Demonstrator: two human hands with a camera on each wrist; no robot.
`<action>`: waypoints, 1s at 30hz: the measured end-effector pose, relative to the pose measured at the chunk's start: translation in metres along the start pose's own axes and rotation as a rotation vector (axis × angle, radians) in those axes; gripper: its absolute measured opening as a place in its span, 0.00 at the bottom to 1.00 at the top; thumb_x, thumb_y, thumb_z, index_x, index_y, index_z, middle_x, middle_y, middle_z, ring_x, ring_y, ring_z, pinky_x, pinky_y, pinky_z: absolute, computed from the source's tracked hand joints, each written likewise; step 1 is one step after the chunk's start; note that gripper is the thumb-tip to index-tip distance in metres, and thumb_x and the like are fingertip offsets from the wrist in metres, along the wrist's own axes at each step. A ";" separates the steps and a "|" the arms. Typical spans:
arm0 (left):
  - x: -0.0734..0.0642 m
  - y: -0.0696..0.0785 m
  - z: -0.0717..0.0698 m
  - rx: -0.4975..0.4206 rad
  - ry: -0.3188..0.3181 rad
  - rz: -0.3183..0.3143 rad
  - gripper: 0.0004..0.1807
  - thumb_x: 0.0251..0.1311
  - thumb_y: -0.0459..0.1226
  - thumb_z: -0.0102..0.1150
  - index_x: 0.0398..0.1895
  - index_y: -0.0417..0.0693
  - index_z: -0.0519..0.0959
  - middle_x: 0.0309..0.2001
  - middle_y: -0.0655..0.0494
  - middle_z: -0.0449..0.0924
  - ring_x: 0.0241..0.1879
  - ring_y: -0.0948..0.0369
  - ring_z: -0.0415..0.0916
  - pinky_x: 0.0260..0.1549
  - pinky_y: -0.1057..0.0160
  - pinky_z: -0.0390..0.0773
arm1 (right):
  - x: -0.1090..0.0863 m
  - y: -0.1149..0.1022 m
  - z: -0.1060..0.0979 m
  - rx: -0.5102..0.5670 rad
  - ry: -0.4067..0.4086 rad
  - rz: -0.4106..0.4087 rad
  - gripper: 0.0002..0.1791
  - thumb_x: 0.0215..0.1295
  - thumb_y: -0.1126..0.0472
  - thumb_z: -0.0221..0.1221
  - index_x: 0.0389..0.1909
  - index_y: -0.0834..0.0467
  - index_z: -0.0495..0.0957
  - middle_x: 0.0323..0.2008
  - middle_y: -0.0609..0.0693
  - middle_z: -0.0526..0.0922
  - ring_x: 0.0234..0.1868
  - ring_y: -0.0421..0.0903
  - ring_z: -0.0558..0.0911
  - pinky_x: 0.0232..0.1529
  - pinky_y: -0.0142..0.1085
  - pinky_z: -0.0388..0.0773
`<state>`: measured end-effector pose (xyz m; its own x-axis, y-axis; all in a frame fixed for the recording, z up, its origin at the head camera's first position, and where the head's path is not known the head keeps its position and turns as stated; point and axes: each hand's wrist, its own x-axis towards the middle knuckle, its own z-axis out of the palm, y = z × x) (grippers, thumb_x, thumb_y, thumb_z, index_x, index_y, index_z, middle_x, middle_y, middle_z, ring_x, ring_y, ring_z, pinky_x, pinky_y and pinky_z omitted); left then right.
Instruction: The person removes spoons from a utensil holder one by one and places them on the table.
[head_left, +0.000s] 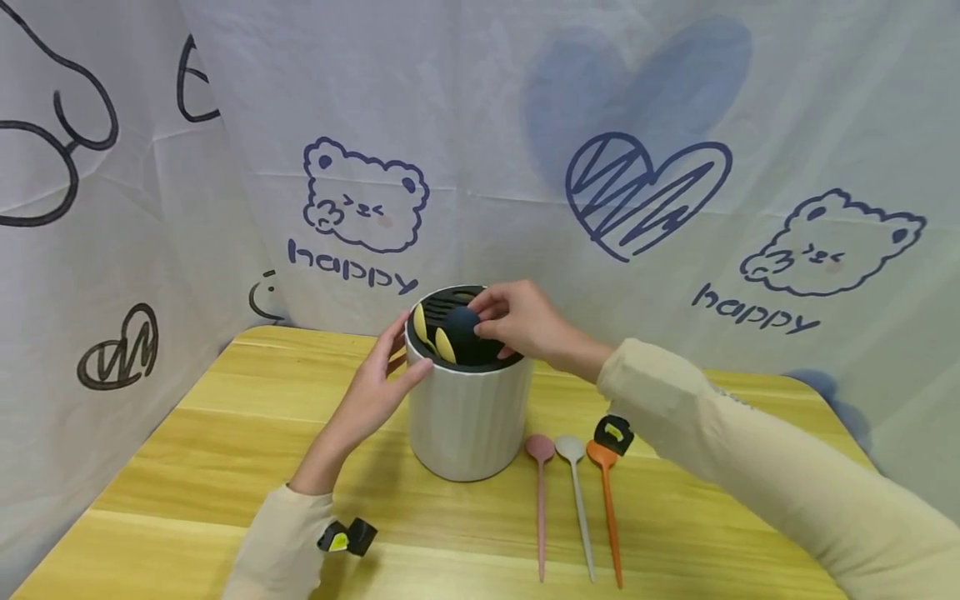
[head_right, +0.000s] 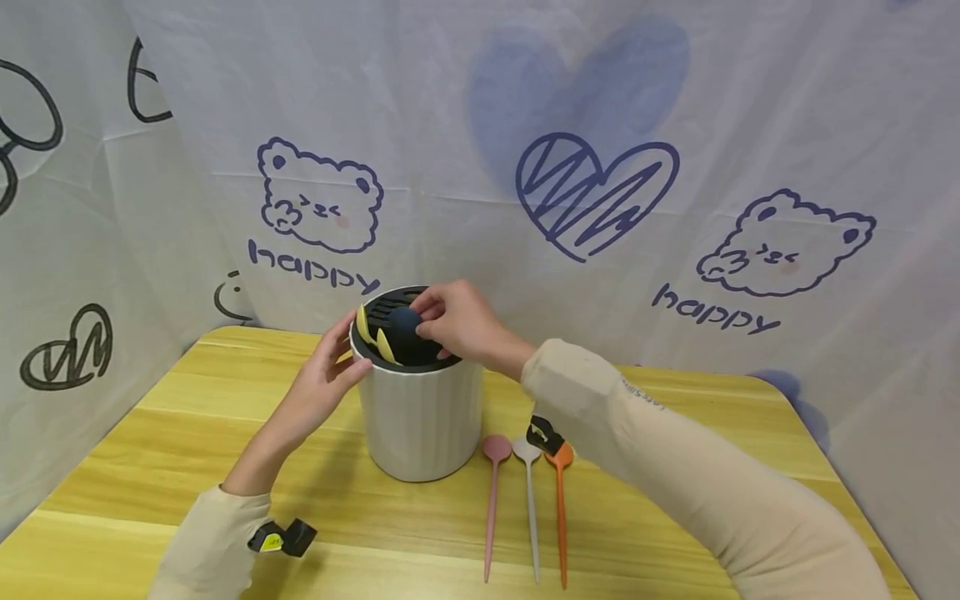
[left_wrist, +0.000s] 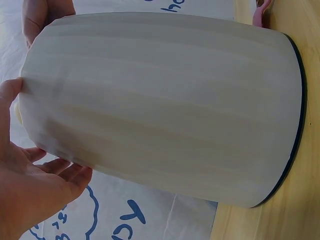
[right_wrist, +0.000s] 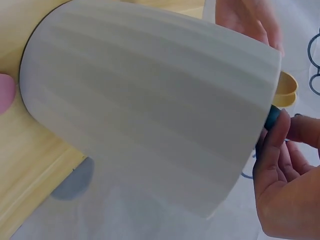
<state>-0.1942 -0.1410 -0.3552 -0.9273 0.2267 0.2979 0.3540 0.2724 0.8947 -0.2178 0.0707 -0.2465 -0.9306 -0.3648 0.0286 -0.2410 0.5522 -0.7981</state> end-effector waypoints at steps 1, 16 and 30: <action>0.000 0.000 0.000 0.001 0.000 -0.001 0.39 0.68 0.44 0.52 0.77 0.48 0.47 0.75 0.46 0.48 0.72 0.48 0.50 0.67 0.47 0.56 | 0.000 0.000 -0.002 0.004 0.006 0.002 0.13 0.61 0.72 0.61 0.47 0.67 0.79 0.40 0.59 0.82 0.37 0.51 0.81 0.25 0.36 0.82; 0.003 -0.001 0.002 0.021 0.012 0.015 0.40 0.68 0.43 0.53 0.77 0.45 0.47 0.75 0.46 0.48 0.72 0.48 0.51 0.67 0.47 0.57 | -0.004 0.002 -0.022 0.076 0.066 -0.052 0.16 0.62 0.70 0.62 0.50 0.66 0.76 0.41 0.58 0.81 0.37 0.51 0.80 0.27 0.35 0.81; 0.001 -0.002 0.001 0.027 0.015 0.016 0.40 0.68 0.44 0.53 0.77 0.46 0.47 0.75 0.45 0.48 0.72 0.48 0.50 0.67 0.47 0.56 | -0.013 -0.005 -0.044 0.146 0.133 -0.137 0.16 0.61 0.70 0.63 0.51 0.66 0.76 0.39 0.58 0.82 0.37 0.55 0.80 0.28 0.33 0.79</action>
<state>-0.1953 -0.1401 -0.3572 -0.9233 0.2168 0.3171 0.3714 0.2938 0.8808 -0.2162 0.1057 -0.2164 -0.9224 -0.3213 0.2144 -0.3344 0.3864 -0.8596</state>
